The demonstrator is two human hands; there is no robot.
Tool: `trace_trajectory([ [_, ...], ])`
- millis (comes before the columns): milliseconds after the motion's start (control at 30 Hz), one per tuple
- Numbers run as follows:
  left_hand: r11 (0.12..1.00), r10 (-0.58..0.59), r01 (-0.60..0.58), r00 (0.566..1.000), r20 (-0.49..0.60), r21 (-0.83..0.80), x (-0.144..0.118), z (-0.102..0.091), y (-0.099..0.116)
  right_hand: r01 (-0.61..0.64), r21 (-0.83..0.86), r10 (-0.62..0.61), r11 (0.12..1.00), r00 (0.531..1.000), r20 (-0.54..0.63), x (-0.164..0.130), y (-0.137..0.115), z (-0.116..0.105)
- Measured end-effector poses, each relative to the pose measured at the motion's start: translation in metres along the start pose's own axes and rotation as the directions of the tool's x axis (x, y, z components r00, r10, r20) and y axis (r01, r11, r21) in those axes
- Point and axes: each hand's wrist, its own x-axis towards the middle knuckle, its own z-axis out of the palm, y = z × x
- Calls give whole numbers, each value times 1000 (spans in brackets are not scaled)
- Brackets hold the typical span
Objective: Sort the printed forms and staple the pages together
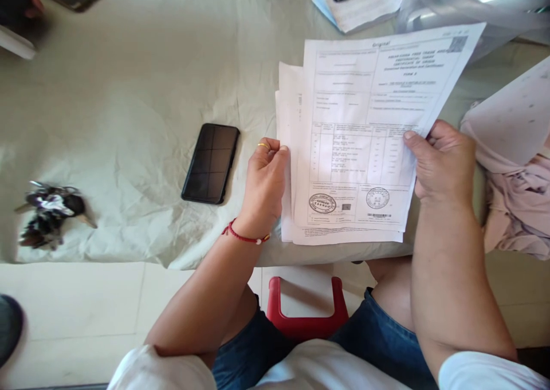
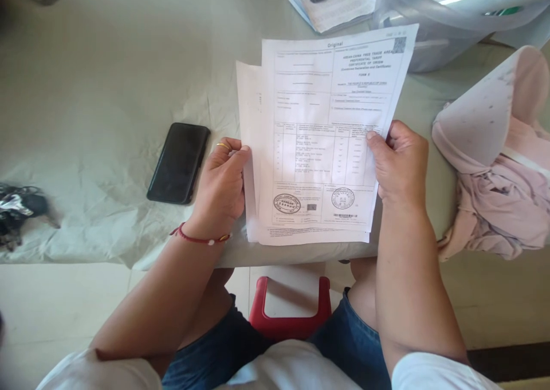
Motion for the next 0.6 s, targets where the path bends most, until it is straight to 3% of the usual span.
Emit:
trace_trajectory([
  [600, 1000, -2, 2, 1000, 12, 25, 1, -3, 4, -15, -9, 15, 1000, 1000, -5, 0, 1, 1],
])
